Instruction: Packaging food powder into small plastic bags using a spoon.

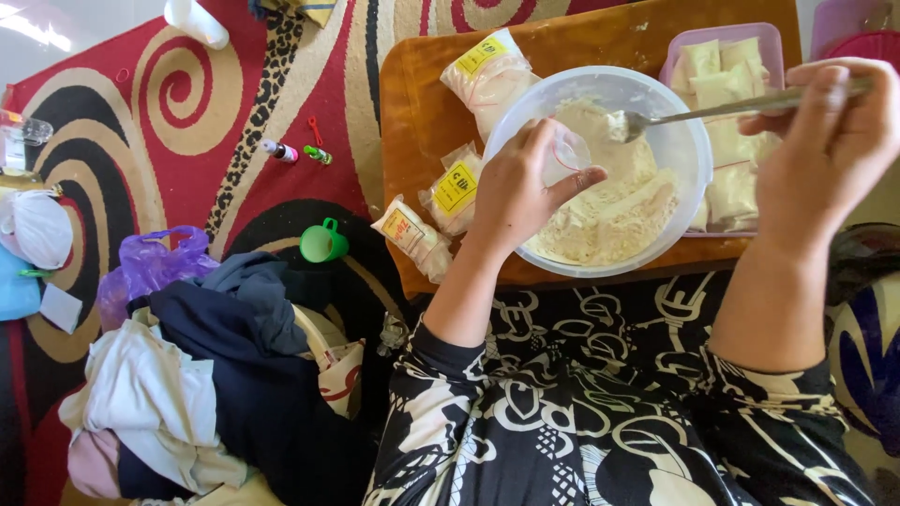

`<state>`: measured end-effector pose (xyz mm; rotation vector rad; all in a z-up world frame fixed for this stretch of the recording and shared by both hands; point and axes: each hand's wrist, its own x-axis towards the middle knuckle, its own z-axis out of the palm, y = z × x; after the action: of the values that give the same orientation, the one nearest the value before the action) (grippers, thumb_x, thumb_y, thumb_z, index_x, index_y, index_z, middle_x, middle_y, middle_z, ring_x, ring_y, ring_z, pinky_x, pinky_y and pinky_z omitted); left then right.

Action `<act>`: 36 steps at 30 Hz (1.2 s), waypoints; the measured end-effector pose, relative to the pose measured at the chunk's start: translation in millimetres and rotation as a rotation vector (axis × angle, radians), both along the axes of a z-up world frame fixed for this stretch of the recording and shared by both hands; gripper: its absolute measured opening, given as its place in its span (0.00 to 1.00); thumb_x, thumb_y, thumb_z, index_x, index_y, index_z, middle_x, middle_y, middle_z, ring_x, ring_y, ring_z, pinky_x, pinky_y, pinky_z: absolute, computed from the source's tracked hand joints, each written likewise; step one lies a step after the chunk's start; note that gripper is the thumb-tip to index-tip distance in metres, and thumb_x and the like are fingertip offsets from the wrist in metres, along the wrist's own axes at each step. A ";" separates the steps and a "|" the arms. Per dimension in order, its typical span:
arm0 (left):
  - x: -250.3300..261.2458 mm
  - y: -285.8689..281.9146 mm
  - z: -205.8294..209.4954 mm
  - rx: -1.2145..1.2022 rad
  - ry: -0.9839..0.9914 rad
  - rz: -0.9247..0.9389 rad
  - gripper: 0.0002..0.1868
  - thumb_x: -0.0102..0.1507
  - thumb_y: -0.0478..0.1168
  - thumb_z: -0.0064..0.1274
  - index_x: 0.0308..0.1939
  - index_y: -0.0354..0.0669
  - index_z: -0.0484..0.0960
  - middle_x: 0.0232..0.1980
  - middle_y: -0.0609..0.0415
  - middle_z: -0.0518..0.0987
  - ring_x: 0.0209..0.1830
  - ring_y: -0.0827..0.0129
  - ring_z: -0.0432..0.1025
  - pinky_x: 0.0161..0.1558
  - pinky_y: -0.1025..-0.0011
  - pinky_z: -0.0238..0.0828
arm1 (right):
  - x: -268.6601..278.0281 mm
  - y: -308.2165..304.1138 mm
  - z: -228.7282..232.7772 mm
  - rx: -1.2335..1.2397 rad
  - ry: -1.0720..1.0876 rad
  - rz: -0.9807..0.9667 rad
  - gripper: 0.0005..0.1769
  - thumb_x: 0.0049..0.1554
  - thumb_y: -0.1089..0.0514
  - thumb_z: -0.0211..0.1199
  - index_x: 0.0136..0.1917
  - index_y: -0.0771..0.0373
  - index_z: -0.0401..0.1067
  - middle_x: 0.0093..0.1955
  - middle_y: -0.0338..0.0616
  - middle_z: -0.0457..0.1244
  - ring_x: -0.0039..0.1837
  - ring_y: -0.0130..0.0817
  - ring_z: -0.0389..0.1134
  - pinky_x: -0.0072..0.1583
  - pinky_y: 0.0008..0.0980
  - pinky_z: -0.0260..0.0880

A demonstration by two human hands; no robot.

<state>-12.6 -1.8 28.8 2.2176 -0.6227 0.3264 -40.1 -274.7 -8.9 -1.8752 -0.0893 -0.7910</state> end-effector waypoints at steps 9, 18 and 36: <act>4.2 -2.1 -16.6 0.174 0.120 0.021 0.30 0.59 0.70 0.42 0.39 0.47 0.72 0.60 0.48 0.80 0.60 0.55 0.77 0.48 0.63 0.75 | -16.5 17.8 24.0 0.155 0.072 0.050 0.13 0.88 0.57 0.43 0.68 0.70 0.62 0.51 0.54 0.62 0.48 0.39 0.68 0.54 0.32 0.73; 5.4 1.1 -12.5 0.061 0.134 -0.092 0.21 0.61 0.57 0.54 0.40 0.43 0.72 0.34 0.52 0.83 0.21 0.69 0.75 0.24 0.72 0.69 | -17.1 53.7 56.1 -0.437 -0.125 0.361 0.06 0.67 0.81 0.63 0.52 0.77 0.76 0.43 0.49 0.72 0.34 0.29 0.54 0.38 0.27 0.53; -1.7 4.0 1.1 -0.188 0.047 -0.011 0.21 0.60 0.47 0.63 0.48 0.43 0.70 0.38 0.55 0.83 0.27 0.70 0.75 0.33 0.74 0.72 | -39.9 27.1 25.7 -0.251 -0.428 0.179 0.06 0.76 0.77 0.48 0.59 0.85 0.65 0.58 0.71 0.67 0.45 0.46 0.64 0.46 0.39 0.62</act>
<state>-14.3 2.2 29.9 2.0358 -0.5551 0.3135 -80.0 -247.5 16.8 -1.8672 -0.6418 -1.0827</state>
